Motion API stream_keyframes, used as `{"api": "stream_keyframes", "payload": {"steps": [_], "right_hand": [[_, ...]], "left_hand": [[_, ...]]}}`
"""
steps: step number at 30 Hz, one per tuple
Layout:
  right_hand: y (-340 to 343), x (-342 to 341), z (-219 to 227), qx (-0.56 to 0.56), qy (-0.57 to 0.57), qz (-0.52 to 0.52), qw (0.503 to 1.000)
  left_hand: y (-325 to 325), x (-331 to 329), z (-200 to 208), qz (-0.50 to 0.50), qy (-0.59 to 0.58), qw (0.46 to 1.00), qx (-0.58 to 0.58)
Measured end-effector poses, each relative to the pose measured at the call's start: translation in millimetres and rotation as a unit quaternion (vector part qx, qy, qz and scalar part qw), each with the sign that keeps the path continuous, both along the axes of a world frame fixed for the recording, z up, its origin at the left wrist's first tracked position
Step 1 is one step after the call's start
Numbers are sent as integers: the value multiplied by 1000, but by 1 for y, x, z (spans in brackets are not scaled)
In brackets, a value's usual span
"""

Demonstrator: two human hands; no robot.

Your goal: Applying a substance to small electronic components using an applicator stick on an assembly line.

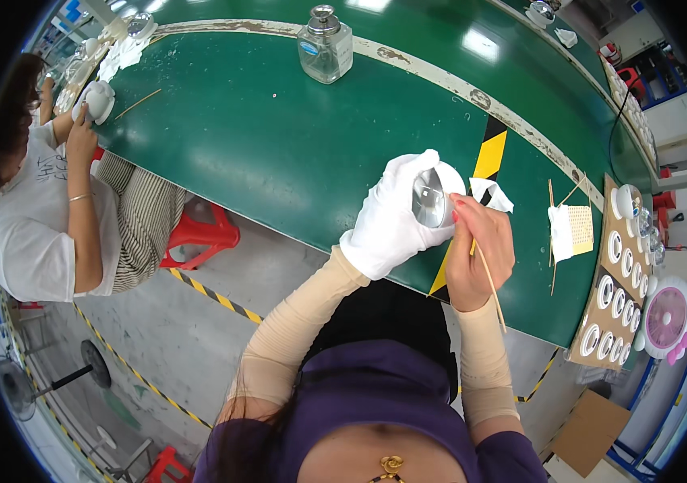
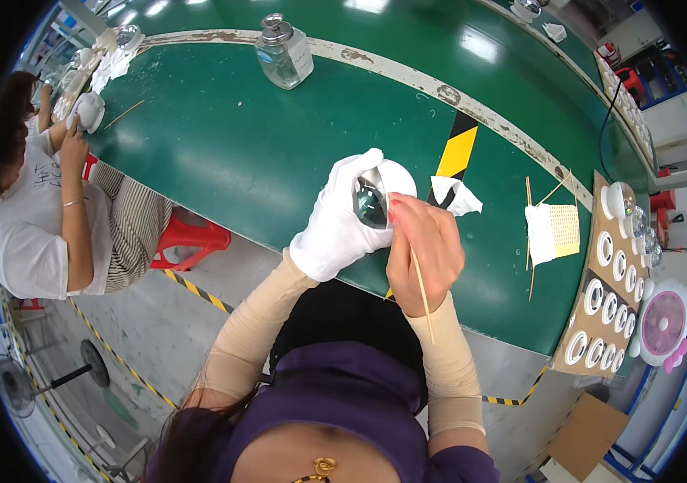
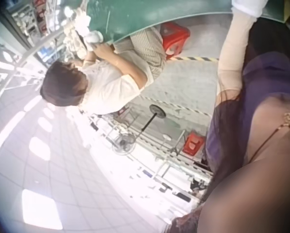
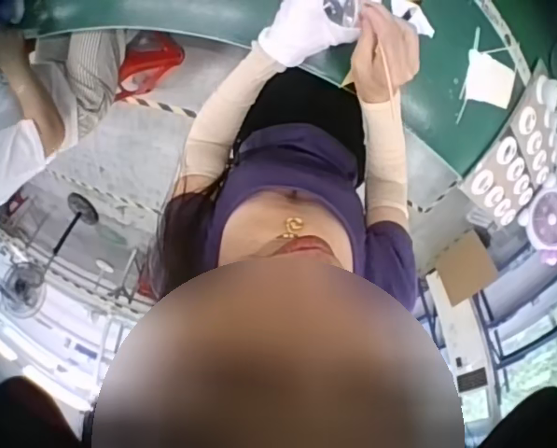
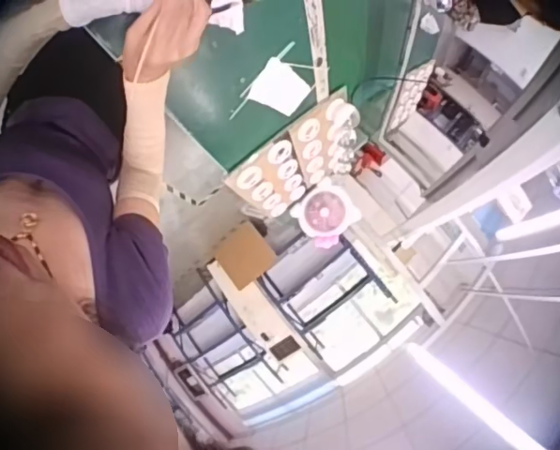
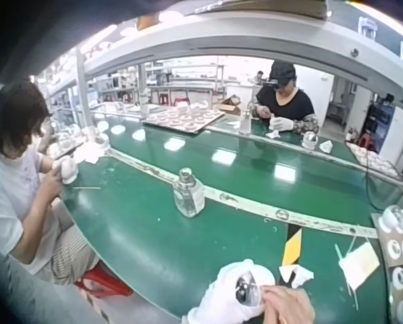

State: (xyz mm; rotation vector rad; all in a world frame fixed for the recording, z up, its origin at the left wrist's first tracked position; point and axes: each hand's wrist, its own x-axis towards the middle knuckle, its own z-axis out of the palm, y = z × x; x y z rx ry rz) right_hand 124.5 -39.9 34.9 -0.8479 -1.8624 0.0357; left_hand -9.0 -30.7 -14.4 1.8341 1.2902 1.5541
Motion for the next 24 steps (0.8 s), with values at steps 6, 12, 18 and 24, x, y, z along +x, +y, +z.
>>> {"api": "stream_keyframes", "payload": {"steps": [6,12,18,24], "right_hand": [[-4,4,1,-3,-30,-9,1000],[-7,1,4,3,-45,-8,999],[2,-3,5,4,-39,-7,999],[-12,4,3,-2,-37,-16,999]], "left_hand": [[0,0,1,-17,-5,1000,-25],[-2,-1,1,-12,-10,999,-32],[-2,-1,0,-11,-3,1000,-23],[-1,1,-3,-15,-12,1000,-20]]}}
